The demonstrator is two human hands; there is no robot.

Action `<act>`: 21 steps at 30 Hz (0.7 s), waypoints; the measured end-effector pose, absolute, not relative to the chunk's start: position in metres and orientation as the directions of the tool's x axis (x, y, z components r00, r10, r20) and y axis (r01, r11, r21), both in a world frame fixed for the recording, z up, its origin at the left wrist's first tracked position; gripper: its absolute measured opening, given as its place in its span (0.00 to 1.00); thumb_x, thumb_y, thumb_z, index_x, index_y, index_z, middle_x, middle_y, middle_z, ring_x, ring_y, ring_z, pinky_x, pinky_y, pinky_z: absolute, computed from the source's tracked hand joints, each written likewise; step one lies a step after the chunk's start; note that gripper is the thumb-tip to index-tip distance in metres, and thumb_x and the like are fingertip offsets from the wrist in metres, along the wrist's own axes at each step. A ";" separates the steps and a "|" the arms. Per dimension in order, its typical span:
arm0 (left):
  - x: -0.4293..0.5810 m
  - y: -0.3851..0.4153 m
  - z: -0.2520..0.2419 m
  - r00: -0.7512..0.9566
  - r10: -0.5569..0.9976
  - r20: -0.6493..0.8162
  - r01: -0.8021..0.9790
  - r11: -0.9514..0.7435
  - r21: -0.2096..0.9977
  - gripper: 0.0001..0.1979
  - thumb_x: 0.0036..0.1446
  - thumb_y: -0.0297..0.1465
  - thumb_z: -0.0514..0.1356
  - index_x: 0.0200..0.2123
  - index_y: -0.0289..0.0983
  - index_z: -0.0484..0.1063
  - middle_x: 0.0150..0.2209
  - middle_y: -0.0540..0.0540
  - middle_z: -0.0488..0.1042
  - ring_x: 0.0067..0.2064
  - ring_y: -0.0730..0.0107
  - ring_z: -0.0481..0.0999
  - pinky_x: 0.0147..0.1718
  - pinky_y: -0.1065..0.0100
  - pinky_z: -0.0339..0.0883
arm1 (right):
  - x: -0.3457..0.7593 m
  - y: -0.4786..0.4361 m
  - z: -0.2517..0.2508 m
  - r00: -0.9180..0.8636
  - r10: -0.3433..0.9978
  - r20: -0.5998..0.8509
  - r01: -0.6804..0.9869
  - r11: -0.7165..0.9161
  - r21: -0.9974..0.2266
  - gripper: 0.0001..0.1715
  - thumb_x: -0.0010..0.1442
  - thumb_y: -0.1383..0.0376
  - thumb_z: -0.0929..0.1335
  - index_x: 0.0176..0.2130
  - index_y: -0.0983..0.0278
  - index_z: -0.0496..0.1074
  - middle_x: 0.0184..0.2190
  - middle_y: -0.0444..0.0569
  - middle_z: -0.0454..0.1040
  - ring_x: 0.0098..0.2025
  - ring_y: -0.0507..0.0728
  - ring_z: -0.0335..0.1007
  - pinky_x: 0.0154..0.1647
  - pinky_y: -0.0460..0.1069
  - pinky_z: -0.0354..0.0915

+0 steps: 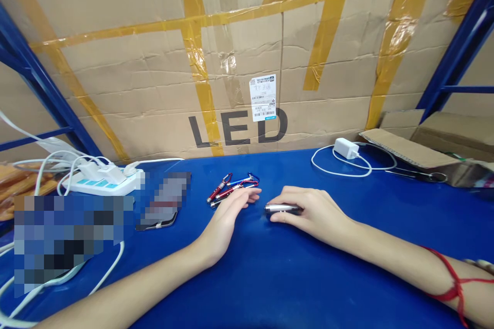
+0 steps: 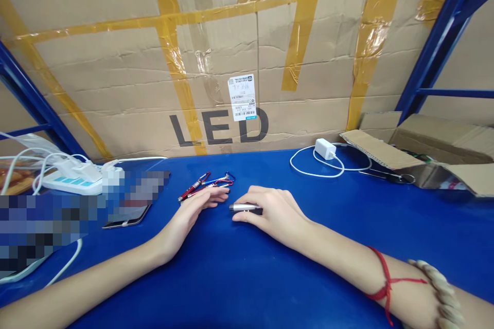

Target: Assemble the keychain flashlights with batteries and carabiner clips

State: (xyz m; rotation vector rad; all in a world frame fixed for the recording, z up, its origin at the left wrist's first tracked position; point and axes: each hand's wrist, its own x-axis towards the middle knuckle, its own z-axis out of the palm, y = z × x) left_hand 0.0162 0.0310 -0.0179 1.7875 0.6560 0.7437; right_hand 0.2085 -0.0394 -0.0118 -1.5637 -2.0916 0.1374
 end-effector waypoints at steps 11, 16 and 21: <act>0.019 0.021 -0.006 0.639 0.758 0.132 0.247 -0.364 0.898 0.15 0.58 0.33 0.49 0.44 0.34 0.69 0.49 0.43 0.71 0.53 0.61 0.67 0.55 0.61 0.56 | 0.244 -0.019 -0.024 -0.029 0.915 0.402 0.985 0.094 -0.143 0.17 0.62 0.70 0.59 0.48 0.62 0.69 0.43 0.52 0.71 0.44 0.59 0.70 0.39 0.52 0.68; 0.019 0.023 -0.010 0.642 0.751 0.152 0.234 -0.381 0.895 0.14 0.57 0.34 0.50 0.42 0.36 0.70 0.48 0.44 0.71 0.53 0.61 0.66 0.54 0.62 0.56 | 0.234 -0.021 0.004 -0.088 0.817 0.569 0.886 0.326 -0.331 0.09 0.60 0.65 0.64 0.40 0.64 0.73 0.37 0.51 0.72 0.38 0.55 0.70 0.42 0.51 0.67; 0.019 0.026 -0.012 0.652 0.738 0.174 0.235 -0.414 0.879 0.14 0.57 0.35 0.49 0.42 0.36 0.69 0.47 0.43 0.71 0.52 0.60 0.67 0.54 0.60 0.55 | 0.219 -0.098 -0.033 -0.130 0.768 0.627 0.736 0.498 -0.458 0.17 0.59 0.54 0.65 0.29 0.63 0.73 0.27 0.47 0.73 0.31 0.53 0.70 0.36 0.49 0.67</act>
